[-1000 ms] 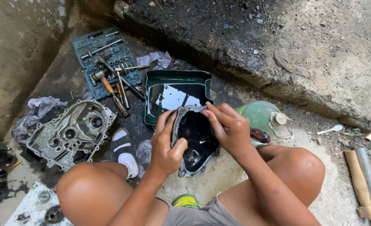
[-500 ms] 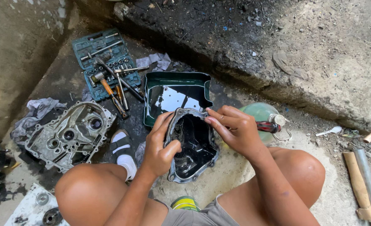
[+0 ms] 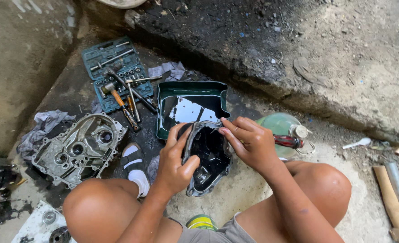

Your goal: The person scrubs small metal engine parts with a brush in a green tray filled with liquid, then scrapes the inside of a larger engine casing with a screwdriver. The cleaned parts are placed on a white sheet nearby.

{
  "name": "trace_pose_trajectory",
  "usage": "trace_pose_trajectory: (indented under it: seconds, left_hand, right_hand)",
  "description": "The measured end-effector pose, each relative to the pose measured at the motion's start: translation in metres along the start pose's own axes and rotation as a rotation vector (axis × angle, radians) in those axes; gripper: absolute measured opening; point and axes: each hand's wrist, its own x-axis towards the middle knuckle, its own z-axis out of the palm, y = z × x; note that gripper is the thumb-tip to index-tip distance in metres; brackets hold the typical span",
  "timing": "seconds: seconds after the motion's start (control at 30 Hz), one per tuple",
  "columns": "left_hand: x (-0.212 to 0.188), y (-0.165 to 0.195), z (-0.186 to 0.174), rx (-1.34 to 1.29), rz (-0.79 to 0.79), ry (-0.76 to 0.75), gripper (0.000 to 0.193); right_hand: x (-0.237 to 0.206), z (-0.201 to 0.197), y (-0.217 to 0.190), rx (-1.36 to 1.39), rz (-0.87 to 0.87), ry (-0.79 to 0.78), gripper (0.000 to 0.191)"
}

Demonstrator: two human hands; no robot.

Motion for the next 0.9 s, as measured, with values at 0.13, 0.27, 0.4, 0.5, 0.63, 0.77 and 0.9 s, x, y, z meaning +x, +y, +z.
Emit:
trace_pose_trajectory:
  seconds: [0.13, 0.27, 0.4, 0.5, 0.63, 0.77, 0.9]
  left_hand:
    - [0.000, -0.002, 0.003, 0.019, -0.002, 0.000, 0.058]
    - [0.000, -0.002, 0.005, 0.043, 0.013, 0.014, 0.058]
    - [-0.001, -0.003, 0.005, 0.048, 0.016, 0.014, 0.059]
    - [-0.002, -0.004, 0.009, 0.056, 0.031, 0.008, 0.060]
    - [-0.003, -0.004, 0.021, 0.024, 0.024, 0.037, 0.059]
    - [0.002, -0.003, 0.020, -0.097, -0.025, 0.075, 0.060]
    - [0.005, 0.000, 0.012, -0.142, -0.059, 0.079, 0.062]
  right_hand:
    - [0.000, 0.004, 0.001, 0.011, 0.026, -0.001, 0.023]
    - [-0.001, 0.005, 0.003, -0.001, 0.003, 0.002, 0.024]
    - [-0.002, 0.007, 0.003, -0.010, -0.023, 0.003, 0.025]
    - [-0.002, 0.011, 0.001, -0.014, 0.024, -0.005, 0.027]
    - [0.001, 0.015, -0.002, 0.045, -0.005, 0.019, 0.028]
    - [0.003, 0.009, 0.001, 0.165, 0.062, -0.006, 0.030]
    - [0.004, 0.005, 0.003, 0.161, 0.143, 0.022, 0.027]
